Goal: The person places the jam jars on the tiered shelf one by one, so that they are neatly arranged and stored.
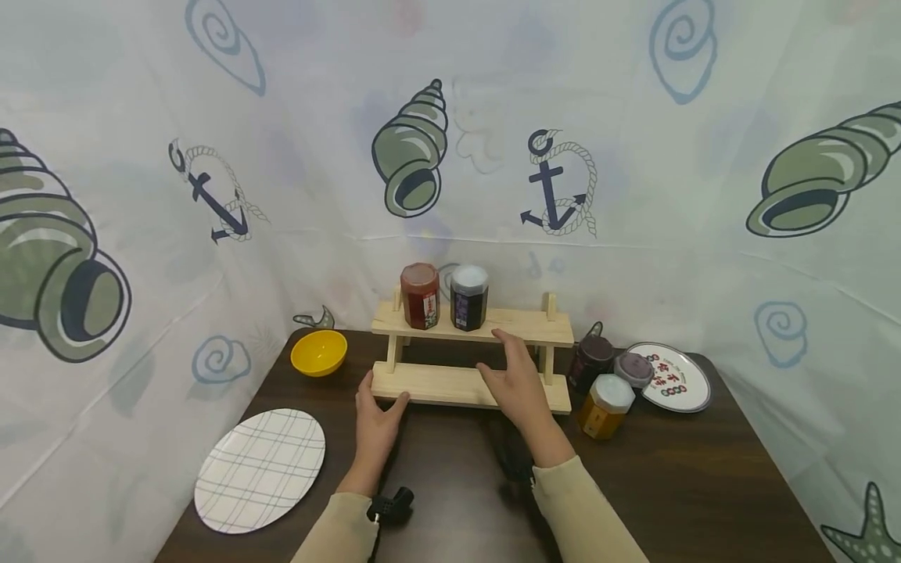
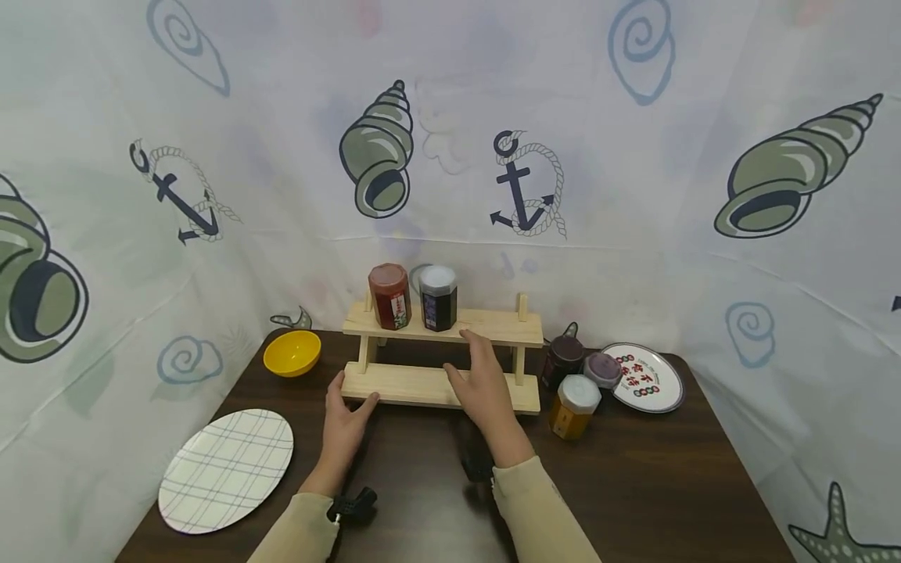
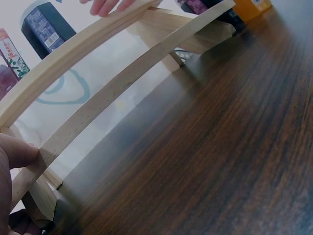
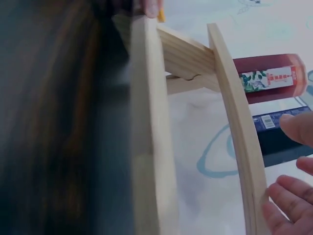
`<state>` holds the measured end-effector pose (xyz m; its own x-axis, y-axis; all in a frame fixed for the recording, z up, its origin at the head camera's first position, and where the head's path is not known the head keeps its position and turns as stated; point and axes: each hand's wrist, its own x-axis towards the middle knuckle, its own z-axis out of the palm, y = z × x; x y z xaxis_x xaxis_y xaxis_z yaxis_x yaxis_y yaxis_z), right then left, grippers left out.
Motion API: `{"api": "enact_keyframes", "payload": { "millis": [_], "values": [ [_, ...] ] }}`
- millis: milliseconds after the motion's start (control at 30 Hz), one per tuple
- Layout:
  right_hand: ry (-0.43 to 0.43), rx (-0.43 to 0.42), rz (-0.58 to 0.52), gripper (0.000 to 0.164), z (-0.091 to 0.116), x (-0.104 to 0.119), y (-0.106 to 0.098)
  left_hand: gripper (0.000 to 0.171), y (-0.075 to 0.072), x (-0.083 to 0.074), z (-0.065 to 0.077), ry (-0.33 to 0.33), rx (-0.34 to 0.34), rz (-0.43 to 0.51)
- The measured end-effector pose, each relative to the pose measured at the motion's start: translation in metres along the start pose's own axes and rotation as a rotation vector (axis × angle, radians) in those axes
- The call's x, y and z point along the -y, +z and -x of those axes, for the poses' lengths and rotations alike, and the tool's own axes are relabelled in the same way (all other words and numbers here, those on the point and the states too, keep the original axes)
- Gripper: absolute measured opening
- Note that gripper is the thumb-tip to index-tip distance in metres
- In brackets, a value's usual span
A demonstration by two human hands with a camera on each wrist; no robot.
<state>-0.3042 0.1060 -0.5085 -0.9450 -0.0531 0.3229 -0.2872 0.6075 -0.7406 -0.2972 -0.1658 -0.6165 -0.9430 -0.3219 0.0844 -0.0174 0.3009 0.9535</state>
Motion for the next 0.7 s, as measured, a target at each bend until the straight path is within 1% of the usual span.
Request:
{"api": "enact_keyframes", "payload": {
  "millis": [100, 200, 333, 467, 567, 700],
  "values": [
    [-0.052, -0.024, 0.039, 0.066, 0.011, 0.0, -0.007, 0.094, 0.0, 0.0, 0.001, 0.002, 0.001, 0.01],
    [-0.125, -0.059, 0.083, 0.062, 0.02, 0.003, -0.018, 0.094, -0.001, 0.0, 0.002, 0.001, 0.006, 0.014],
    [-0.217, -0.13, 0.111, 0.058, 0.025, 0.008, -0.036, 0.093, -0.003, 0.002, 0.003, -0.008, 0.002, 0.002],
    [-0.278, -0.221, 0.13, 0.059, 0.026, 0.007, -0.059, 0.093, -0.003, 0.002, 0.003, 0.0, -0.003, 0.004],
    [-0.289, -0.271, 0.149, 0.06, 0.028, 0.002, -0.078, 0.093, -0.002, 0.001, 0.003, 0.006, 0.003, 0.018],
    [-0.252, -0.302, 0.179, 0.06, 0.032, -0.007, -0.103, 0.093, -0.002, -0.002, 0.002, 0.005, 0.01, 0.021]
  ]
}}
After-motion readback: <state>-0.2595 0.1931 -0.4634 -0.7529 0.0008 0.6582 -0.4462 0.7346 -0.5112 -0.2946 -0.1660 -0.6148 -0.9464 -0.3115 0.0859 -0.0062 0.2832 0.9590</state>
